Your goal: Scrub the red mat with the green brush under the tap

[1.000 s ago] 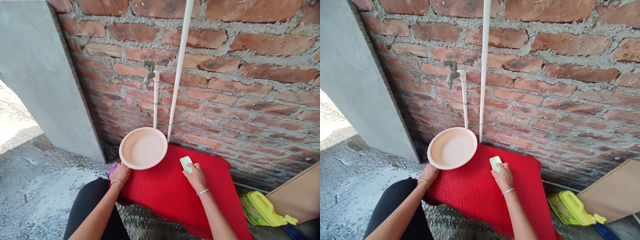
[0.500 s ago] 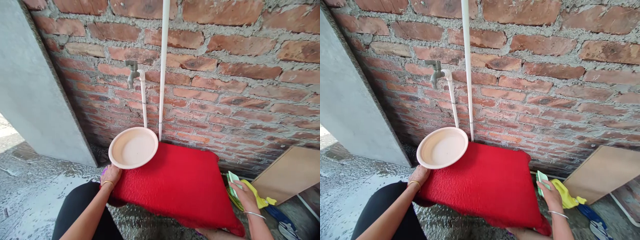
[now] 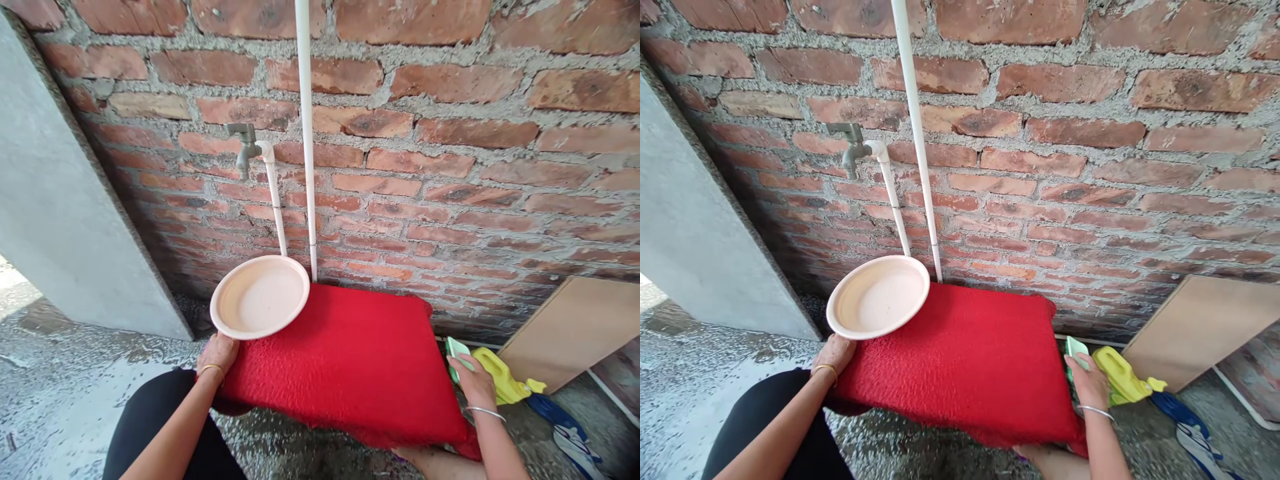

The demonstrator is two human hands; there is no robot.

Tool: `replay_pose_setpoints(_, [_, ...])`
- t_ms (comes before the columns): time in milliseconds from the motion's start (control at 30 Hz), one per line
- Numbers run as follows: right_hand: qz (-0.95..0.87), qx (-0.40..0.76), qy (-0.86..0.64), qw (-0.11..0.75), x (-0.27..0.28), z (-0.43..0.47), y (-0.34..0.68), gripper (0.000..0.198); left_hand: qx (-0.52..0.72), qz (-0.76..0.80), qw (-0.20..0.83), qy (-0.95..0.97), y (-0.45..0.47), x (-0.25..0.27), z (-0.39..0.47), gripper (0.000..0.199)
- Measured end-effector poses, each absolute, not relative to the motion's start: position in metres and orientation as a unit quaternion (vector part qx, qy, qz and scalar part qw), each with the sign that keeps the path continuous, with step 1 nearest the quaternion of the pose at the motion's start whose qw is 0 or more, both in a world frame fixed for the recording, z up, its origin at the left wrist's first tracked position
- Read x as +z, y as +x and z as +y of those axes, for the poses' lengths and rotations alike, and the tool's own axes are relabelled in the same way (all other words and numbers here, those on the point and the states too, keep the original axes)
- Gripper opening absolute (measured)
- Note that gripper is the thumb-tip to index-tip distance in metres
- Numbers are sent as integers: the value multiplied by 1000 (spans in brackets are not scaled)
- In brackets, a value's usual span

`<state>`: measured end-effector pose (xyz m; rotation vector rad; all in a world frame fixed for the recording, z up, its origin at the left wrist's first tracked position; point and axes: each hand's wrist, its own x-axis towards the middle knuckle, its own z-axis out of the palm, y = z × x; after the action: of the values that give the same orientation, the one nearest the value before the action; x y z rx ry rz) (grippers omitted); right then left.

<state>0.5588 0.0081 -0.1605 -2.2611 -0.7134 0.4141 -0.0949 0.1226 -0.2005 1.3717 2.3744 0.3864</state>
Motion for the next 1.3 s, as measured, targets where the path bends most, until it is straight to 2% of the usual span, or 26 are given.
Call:
replay_pose_setpoints(100, [-312, 129, -867, 366, -154, 7, 537, 70, 137, 843, 184, 487, -95, -203, 124, 60])
replay_pose_setpoints(200, [-387, 123, -840, 359, -152, 7, 521, 66, 137, 842, 182, 488, -95, -203, 125, 60])
replay_pose_setpoints(300, [-379, 135, -860, 313, -152, 5, 530, 62, 134, 844, 184, 486, -93, -200, 125, 62])
replay_pose_setpoints(433, [-312, 105, -910, 250, -148, -1, 558, 67, 124, 843, 200, 483, -90, -194, 123, 65])
replay_pose_setpoints(533, [-334, 70, -898, 278, -145, -1, 546, 68, 117, 842, 206, 484, -88, -191, 122, 66])
replay_pose_setpoints(667, [-486, 83, -804, 333, -155, 5, 476, 54, 114, 840, 210, 487, -86, -185, 121, 68])
replay_pose_setpoints(800, [-595, 92, -739, 302, -169, 9, 427, 43, 113, 838, 214, 488, -85, -182, 120, 68])
replay_pose_setpoints(1000, [-511, 48, -824, 240, -164, 3, 487, 45, 114, 843, 200, 486, -86, -189, 121, 62])
replay_pose_setpoints(1100, [-483, -2, -841, 245, -158, 3, 504, 45, 110, 843, 183, 494, -87, -193, 122, 62])
replay_pose_setpoints(1200, [-536, 1, -797, 280, -161, 7, 475, 44, 96, 843, 178, 499, -87, -196, 122, 62])
replay_pose_setpoints(1300, [-624, 32, -723, 295, -170, 12, 417, 35, 97, 838, 184, 505, -88, -196, 122, 63])
